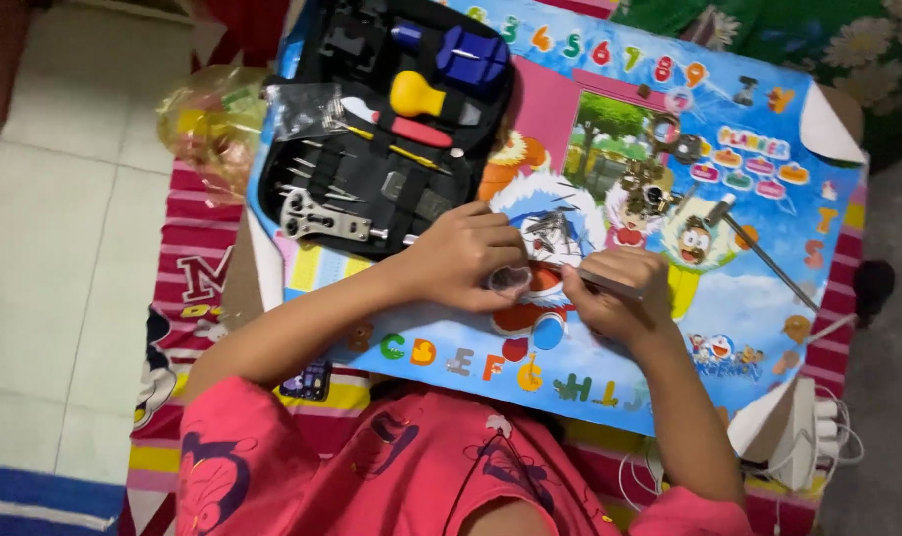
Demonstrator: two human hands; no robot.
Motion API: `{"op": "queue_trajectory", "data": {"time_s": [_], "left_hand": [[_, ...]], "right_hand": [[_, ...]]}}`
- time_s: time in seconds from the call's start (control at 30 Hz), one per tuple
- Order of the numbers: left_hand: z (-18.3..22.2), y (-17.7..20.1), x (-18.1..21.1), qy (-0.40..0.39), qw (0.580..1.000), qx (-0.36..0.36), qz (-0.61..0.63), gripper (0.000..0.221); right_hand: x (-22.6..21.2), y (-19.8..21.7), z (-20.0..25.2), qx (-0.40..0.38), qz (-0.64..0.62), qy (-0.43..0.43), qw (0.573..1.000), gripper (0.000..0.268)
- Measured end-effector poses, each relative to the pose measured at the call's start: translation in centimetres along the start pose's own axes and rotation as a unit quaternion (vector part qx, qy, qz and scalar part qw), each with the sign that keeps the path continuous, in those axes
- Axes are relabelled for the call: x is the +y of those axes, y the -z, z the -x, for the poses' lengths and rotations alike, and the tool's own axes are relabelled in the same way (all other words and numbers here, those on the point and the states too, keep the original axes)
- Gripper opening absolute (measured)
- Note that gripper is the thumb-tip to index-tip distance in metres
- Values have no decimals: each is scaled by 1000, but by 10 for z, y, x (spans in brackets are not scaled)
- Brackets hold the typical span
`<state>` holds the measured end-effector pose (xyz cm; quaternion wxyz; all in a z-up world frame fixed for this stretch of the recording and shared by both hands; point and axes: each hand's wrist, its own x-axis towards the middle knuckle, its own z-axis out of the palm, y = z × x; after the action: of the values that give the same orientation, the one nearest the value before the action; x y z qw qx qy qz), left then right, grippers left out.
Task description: Using precision tools to assemble or repair small watch components on a workspace.
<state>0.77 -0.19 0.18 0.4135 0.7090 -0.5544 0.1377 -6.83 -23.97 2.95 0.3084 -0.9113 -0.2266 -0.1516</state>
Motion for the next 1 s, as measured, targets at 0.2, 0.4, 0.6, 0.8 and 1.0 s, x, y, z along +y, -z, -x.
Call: {"op": "queue_trajectory", "data": {"time_s": [0.2,0.4,0.6,0.8,1.0], "left_hand": [[4,0,-1,-21,1000,5,-3,45],[10,-4,-1,-4,1000,-29,7,41],[17,-22,-12,-12,999,-28,-20,43],[3,6,10,-6,999,-46,-6,49],[19,-32,-23,-18,999,-40,-8,44]], "right_hand": [[23,-21,23,15,183,52,982,48],[38,-42,56,-4,351,-23,936,38],[32,-48,43,-192,235,-173,937,46],[4,-70,18,-134,236,-110,956,43],[-11,-65,39,-63,271,-99,955,41]]}}
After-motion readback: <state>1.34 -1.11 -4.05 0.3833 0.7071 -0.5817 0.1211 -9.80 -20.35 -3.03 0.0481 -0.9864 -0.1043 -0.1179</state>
